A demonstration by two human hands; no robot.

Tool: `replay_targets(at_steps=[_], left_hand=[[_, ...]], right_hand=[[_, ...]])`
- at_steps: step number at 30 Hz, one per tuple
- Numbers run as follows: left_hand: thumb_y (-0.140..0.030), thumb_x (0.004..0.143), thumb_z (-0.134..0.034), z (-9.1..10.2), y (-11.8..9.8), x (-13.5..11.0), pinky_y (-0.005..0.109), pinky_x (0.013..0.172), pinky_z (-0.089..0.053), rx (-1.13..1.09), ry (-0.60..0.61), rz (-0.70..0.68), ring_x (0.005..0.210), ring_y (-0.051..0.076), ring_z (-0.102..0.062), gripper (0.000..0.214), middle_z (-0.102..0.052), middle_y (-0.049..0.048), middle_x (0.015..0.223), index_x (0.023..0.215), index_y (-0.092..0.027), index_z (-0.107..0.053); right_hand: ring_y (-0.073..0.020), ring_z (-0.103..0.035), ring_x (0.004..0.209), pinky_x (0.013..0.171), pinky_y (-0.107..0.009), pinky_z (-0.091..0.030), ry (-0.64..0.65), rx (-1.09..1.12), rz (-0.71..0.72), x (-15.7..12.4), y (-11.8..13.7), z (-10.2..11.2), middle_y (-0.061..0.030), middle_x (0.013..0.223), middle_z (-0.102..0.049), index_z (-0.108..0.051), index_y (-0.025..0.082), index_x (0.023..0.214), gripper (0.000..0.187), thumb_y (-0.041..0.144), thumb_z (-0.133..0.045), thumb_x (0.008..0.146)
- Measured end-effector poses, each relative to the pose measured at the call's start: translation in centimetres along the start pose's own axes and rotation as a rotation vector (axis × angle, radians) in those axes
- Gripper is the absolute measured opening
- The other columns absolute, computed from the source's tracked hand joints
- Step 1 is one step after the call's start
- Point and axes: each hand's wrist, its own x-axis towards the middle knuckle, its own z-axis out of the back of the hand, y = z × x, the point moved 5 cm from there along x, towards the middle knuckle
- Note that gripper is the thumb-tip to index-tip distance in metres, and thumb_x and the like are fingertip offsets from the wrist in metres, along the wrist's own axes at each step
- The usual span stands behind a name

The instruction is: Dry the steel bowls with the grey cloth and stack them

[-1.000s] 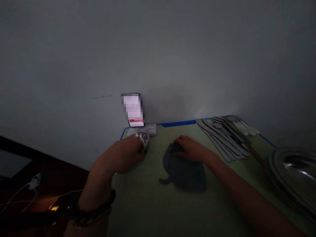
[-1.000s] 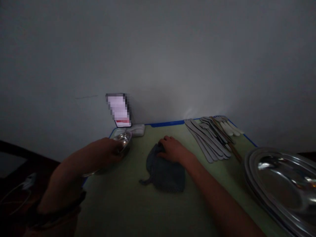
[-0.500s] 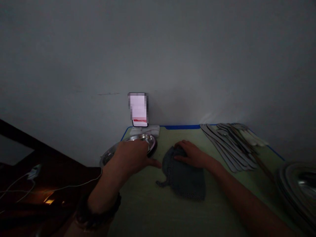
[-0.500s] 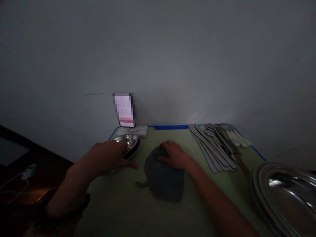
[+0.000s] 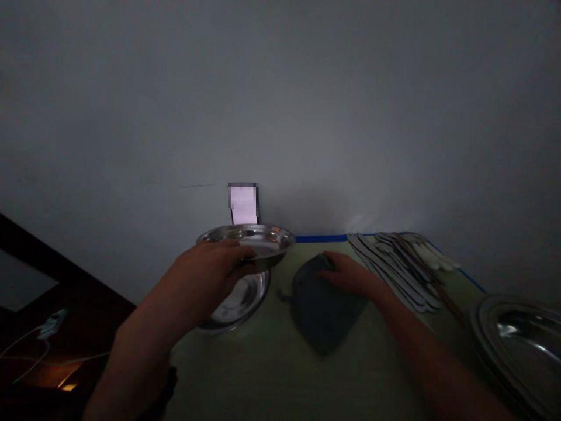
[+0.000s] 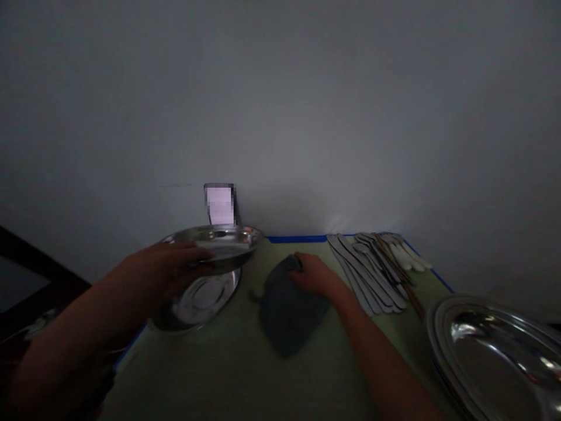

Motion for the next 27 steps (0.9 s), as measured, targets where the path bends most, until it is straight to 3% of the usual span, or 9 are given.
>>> replay_targets(at_steps=[2,6,10,13,16,18,21,24,27], left_hand=[[-0.029,0.088,-0.054,-0.5,-2.0,0.4,0.04,0.083,-0.045,0.023,-0.037,-0.14,0.091,0.026,-0.066,0.021,-0.074,0.0056,0.096,0.097,-0.024,-0.072],[-0.017,0.089,-0.054,-2.9,-5.9,1.4,0.04,0.081,-0.046,0.053,-0.044,-0.288,0.085,0.023,-0.065,0.02,-0.072,0.0045,0.095,0.098,-0.022,-0.071],[-0.014,0.088,-0.055,-7.1,-8.9,2.1,0.042,0.08,-0.046,0.075,-0.047,-0.376,0.083,0.024,-0.067,0.02,-0.073,0.0055,0.093,0.098,-0.021,-0.071],[-0.02,0.091,-0.053,-10.5,-10.2,2.3,0.043,0.079,-0.047,0.018,-0.055,-0.334,0.083,0.025,-0.068,0.019,-0.074,0.0069,0.09,0.096,-0.019,-0.071],[-0.018,0.089,-0.055,-13.1,-10.8,2.0,0.047,0.084,-0.047,-0.035,-0.088,-0.361,0.087,0.026,-0.068,0.017,-0.074,0.0071,0.092,0.098,-0.019,-0.071],[-0.024,0.09,-0.055,-13.7,-10.8,1.4,0.05,0.092,-0.044,-0.123,-0.18,-0.421,0.09,0.026,-0.067,0.018,-0.074,0.0059,0.093,0.1,-0.02,-0.069],[-0.028,0.089,-0.055,-13.7,-10.0,0.4,0.053,0.106,-0.033,-0.277,-0.342,-0.482,0.104,0.025,-0.061,0.02,-0.071,0.0049,0.103,0.106,-0.024,-0.066],[-0.026,0.089,-0.054,-13.8,-8.3,0.2,0.053,0.11,-0.03,-0.444,-0.44,-0.313,0.132,0.028,-0.042,0.031,-0.052,0.0101,0.136,0.12,-0.026,-0.057],[-0.032,0.089,-0.052,-14.6,-6.3,1.0,0.055,0.112,-0.027,-0.699,-0.475,0.026,0.145,0.031,-0.021,0.051,-0.025,0.0154,0.155,0.137,-0.021,-0.04]], right_hand=[[-0.0251,-0.064,0.095,0.081,-0.035,-0.045,-0.129,-0.015,-0.039,-0.3,-0.2,2.8,-0.0141,0.102,-0.069,-0.061,0.016,0.098,0.019,0.023,-0.053,0.084],[-0.0238,-0.062,0.079,0.071,-0.034,-0.045,-0.631,-0.023,-0.151,-2.7,0.2,9.2,-0.0095,0.087,-0.068,-0.059,0.018,0.09,0.015,0.029,-0.056,0.079],[-0.0205,-0.06,0.075,0.069,-0.032,-0.044,-0.925,0.065,-0.026,-4.9,2.1,12.0,-0.0072,0.088,-0.067,-0.056,0.02,0.09,0.016,0.03,-0.057,0.078],[-0.0184,-0.059,0.073,0.068,-0.031,-0.044,-0.759,0.034,0.049,-4.0,2.7,10.4,-0.005,0.085,-0.066,-0.055,0.02,0.09,0.013,0.027,-0.057,0.079],[-0.0198,-0.06,0.083,0.073,-0.031,-0.043,-0.354,-0.099,0.036,-1.8,1.8,6.3,-0.0081,0.092,-0.067,-0.056,0.018,0.093,0.014,0.02,-0.057,0.079],[-0.0214,-0.061,0.09,0.077,-0.03,-0.043,-0.144,-0.146,0.035,-0.8,0.7,3.5,-0.0108,0.098,-0.068,-0.058,0.016,0.093,0.015,0.017,-0.058,0.078],[-0.0241,-0.064,0.091,0.076,-0.03,-0.044,-0.034,-0.153,0.017,-0.1,-0.6,1.0,-0.0133,0.099,-0.07,-0.061,0.015,0.092,0.014,0.018,-0.061,0.078],[-0.0268,-0.066,0.094,0.076,-0.032,-0.045,0.005,-0.144,-0.013,0.1,-1.3,0.0,-0.0162,0.102,-0.07,-0.062,0.013,0.098,0.02,0.022,-0.059,0.08],[-0.0289,-0.065,0.098,0.079,-0.034,-0.045,0.014,-0.123,-0.038,0.1,-1.3,-0.5,-0.018,0.106,-0.069,-0.063,0.012,0.102,0.026,0.023,-0.06,0.078]])
